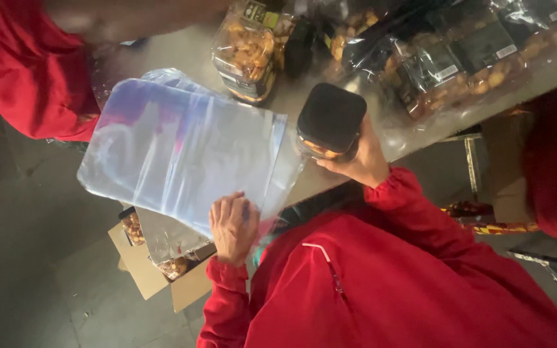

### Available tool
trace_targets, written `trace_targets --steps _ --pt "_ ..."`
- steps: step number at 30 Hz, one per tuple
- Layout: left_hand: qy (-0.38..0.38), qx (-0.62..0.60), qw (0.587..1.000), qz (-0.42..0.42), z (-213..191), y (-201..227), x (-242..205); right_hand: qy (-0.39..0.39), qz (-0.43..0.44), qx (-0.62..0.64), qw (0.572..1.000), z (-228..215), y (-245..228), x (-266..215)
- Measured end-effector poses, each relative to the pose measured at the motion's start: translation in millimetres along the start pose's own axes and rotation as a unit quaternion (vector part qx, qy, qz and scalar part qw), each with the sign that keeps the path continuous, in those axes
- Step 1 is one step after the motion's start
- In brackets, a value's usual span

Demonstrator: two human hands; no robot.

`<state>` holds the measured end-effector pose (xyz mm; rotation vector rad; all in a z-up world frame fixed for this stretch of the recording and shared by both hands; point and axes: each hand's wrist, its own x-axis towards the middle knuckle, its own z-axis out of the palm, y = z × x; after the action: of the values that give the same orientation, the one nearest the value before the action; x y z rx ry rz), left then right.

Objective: The person repeatedly picks up clear plastic jars filled with nuts, places them into a large transparent plastic bag, and then removes them to place them back on the table. This cycle is repeated multiple times with different jars.

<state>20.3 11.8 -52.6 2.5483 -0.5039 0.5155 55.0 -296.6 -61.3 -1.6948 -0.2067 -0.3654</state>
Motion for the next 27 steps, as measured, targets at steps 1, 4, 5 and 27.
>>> trace_targets --steps 1,4,5,27 --pt "0.001 -0.055 0.998 -0.006 -1 4 3 0.002 0.006 -0.004 1.000 2 -4 -1" --pt "-0.026 -0.242 0.967 -0.076 -4 33 13 0.016 -0.034 -0.107 0.994 9 -19 -4" --pt "-0.051 -0.318 0.938 -0.129 -3 45 17 0.014 -0.026 -0.102 0.994 13 -25 -8" --pt "-0.010 -0.344 0.939 -0.007 18 93 107 0.030 -0.008 -0.062 0.998 48 -18 -5"
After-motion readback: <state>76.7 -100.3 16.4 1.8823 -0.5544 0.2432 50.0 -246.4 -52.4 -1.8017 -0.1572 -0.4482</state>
